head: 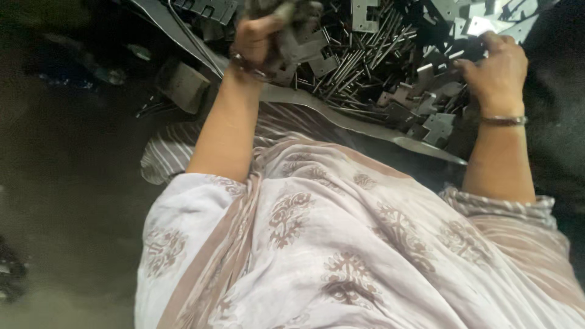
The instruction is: The person sits on the floor and sorts a large pile of small metal brackets by hand, picking them up and placing them into a separate pile. The task involves repetitive handling of the metal pieces without using any tools.
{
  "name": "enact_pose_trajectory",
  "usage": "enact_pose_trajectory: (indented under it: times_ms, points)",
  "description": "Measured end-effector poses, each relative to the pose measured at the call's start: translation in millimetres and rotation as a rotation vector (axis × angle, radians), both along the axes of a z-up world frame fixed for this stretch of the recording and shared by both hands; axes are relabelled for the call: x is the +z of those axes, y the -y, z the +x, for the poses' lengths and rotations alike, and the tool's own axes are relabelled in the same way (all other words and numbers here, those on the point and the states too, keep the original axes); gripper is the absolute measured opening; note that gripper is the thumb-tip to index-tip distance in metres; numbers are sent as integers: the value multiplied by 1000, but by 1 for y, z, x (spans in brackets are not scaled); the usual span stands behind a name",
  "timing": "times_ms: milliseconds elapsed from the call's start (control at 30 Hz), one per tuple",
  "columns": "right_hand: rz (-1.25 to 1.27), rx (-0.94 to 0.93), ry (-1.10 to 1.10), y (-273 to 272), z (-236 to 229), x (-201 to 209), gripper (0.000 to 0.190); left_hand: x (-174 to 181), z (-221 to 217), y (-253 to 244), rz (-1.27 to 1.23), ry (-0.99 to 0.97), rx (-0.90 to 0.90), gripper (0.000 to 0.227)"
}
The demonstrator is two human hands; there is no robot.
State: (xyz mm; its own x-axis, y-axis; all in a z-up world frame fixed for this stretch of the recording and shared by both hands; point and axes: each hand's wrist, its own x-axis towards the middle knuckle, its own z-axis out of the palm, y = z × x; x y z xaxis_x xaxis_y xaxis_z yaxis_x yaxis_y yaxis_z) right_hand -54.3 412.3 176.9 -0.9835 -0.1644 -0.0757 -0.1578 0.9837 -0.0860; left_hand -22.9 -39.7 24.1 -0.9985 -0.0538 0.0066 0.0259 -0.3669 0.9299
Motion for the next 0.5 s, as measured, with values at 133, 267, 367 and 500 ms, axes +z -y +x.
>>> enact_pose_trajectory:
  times_ms: [133,267,367,500]
  points:
    - [-445,76,-46,-20,18,2,20,7,-3,-69,-1201,-427,-126,41]
    - [-332,324,-314,-44,40,13,9,-11,-7,-162,-1453,-112,-291,44]
    - [-785,87,-309,-46,64,28,15,-25,1,-186,-1482,-89,-326,31]
    - [-900,-55,-137,-26,77,34,19,-27,-4,-193,-1485,3,-273,36]
